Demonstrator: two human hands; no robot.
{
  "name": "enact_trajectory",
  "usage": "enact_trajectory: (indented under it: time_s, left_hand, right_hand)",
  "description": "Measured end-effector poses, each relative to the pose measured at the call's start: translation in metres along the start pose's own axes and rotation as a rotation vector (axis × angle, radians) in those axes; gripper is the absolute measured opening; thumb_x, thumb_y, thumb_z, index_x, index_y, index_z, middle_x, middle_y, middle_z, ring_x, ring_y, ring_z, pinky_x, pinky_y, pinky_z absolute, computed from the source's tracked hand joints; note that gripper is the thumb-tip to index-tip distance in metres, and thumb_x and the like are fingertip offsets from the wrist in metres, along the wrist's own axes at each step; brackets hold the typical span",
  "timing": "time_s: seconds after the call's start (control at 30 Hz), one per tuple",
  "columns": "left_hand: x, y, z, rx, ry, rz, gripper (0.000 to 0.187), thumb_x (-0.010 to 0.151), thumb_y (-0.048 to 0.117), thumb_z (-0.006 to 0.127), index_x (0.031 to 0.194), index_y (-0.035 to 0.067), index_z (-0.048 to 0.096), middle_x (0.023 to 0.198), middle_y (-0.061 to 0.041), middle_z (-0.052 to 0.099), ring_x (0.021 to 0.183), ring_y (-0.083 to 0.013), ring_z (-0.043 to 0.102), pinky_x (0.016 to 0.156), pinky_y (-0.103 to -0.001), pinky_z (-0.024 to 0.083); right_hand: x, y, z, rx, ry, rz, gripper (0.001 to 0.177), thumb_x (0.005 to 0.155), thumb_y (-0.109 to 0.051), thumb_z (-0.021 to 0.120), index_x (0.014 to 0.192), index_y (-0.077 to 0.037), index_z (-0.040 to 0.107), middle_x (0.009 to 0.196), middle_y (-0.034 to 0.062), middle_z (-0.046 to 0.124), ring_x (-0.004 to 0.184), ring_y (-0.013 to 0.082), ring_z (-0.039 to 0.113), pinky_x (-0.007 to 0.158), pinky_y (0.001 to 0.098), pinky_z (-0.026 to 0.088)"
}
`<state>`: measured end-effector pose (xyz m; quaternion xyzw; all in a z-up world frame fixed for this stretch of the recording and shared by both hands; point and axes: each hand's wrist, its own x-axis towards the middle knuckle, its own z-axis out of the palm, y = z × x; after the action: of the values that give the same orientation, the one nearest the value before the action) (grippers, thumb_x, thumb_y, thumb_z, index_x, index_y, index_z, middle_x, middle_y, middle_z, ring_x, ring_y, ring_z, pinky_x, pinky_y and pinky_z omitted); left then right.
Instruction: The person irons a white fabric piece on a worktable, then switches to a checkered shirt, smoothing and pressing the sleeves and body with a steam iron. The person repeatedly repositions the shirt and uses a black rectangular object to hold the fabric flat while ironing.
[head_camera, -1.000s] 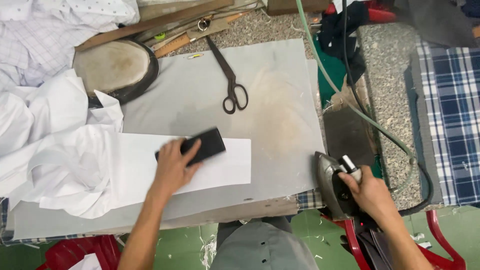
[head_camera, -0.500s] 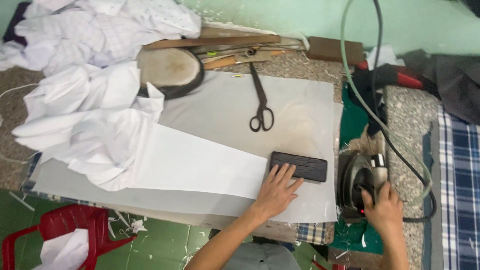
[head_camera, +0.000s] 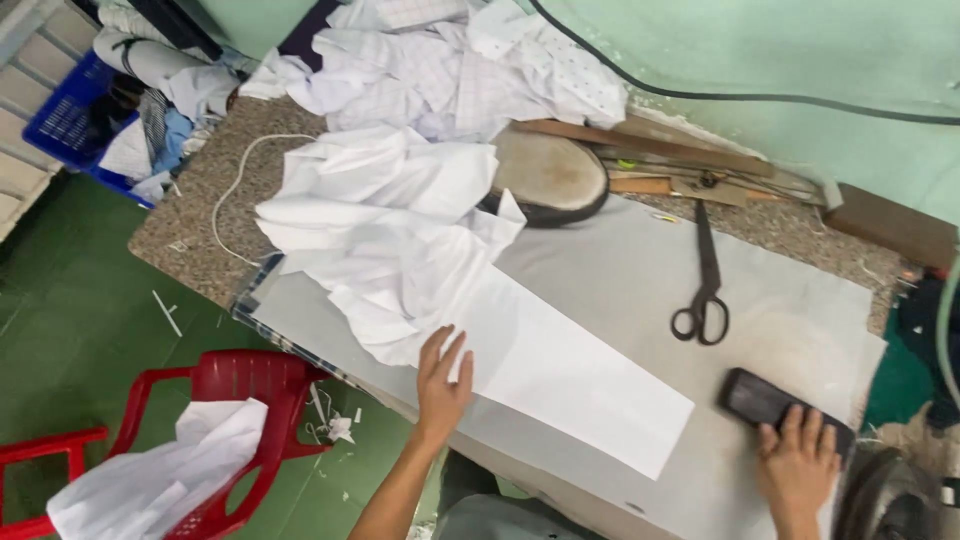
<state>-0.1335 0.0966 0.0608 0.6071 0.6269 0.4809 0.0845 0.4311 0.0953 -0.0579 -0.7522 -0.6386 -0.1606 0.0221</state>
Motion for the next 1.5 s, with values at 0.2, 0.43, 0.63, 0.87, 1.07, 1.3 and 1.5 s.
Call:
enact_trajectory:
  time_s: [0.2, 0.43, 0.63, 0.87, 1.07, 1.3, 1.5]
  left_hand:
    - [0.13, -0.086, -0.059, -0.058, 0.006, -0.882, 0.079, 0.09, 0.06, 0.054, 0.141, -0.001, 0.056, 0.143, -0.012, 0.056, 0.121, -0.024, 0.059, 0.094, -0.037, 0.054]
    - [0.184, -0.203, 0.008, -0.206, -0.189, -1.102, 0.063, 0.086, 0.058, 0.073, 0.079, -0.004, 0.068, 0.071, -0.02, 0.066, 0.051, -0.0304, 0.069, 0.053, -0.042, 0.061]
    - [0.206, -0.009, -0.139, -0.87, 0.207, -1.23, 0.119, 0.093, 0.04, 0.074, 0.16, -0.002, -0.015, 0.164, -0.036, 0.004, 0.155, -0.0487, 0.009, 0.123, -0.061, 0.009]
    - [0.009, -0.029, -0.312, -0.826, 1.189, -1.067, 0.022, 0.083, 0.027, 0.08, 0.088, 0.013, 0.063, 0.1, -0.007, 0.071, 0.093, -0.0198, 0.067, 0.097, -0.037, 0.053]
    - [-0.183, -0.017, -0.405, -0.829, 1.406, -0.758, 0.049, 0.081, 0.043, 0.072, 0.103, 0.001, 0.061, 0.112, -0.017, 0.066, 0.107, -0.0293, 0.063, 0.098, -0.042, 0.053]
    - [-0.335, -0.045, -0.491, -0.739, 1.588, -0.43, 0.087, 0.079, 0.062, 0.065, 0.12, -0.014, 0.057, 0.126, -0.028, 0.059, 0.123, -0.0403, 0.057, 0.099, -0.047, 0.052]
    - [-0.376, -0.099, -0.63, -1.023, 0.924, 0.008, 0.103, 0.099, 0.061, 0.053, 0.16, -0.013, 0.015, 0.165, -0.03, 0.026, 0.152, -0.0479, 0.026, 0.117, -0.059, 0.042]
  right_hand:
    - [0.049, -0.052, -0.015, 0.136, -0.016, 0.223, 0.091, 0.115, -0.063, 0.033, 0.16, 0.014, 0.053, 0.163, 0.0437, 0.039, 0.148, 0.0558, 0.03, 0.109, 0.0681, 0.026]
    - [0.079, -0.248, -0.112, 0.205, 0.16, -0.006, 0.049, 0.1, -0.039, 0.07, 0.134, -0.003, 0.073, 0.151, 0.0268, 0.06, 0.139, 0.0436, 0.056, 0.111, 0.0465, 0.047]
    - [0.096, -0.339, -0.166, 0.401, -0.168, -0.207, 0.064, 0.097, -0.042, 0.064, 0.148, -0.005, 0.055, 0.155, 0.0248, 0.049, 0.147, 0.0409, 0.043, 0.118, 0.0478, 0.04]
    - [0.085, -0.485, -0.227, 0.776, -0.313, -0.719, 0.136, 0.052, -0.008, 0.094, 0.159, 0.007, 0.012, 0.163, 0.0379, 0.012, 0.15, 0.0557, 0.01, 0.122, 0.0641, 0.012]
    - [0.01, -0.643, -0.26, 0.902, 0.097, -1.192, 0.134, 0.061, -0.007, 0.084, 0.161, 0.002, -0.004, 0.162, 0.0381, 0.01, 0.151, 0.0569, 0.002, 0.112, 0.0761, -0.005]
    - [-0.151, -0.777, -0.185, 0.528, -0.324, -1.633, 0.056, 0.07, -0.017, 0.077, 0.125, -0.024, 0.069, 0.1, -0.0014, 0.077, 0.098, 0.024, 0.075, 0.103, 0.0527, 0.05]
    - [-0.229, -0.865, -0.3, 0.045, -0.875, -1.923, 0.037, 0.082, 0.005, 0.059, 0.11, -0.016, 0.071, 0.095, 0.0122, 0.073, 0.086, 0.0363, 0.071, 0.068, 0.0502, 0.057]
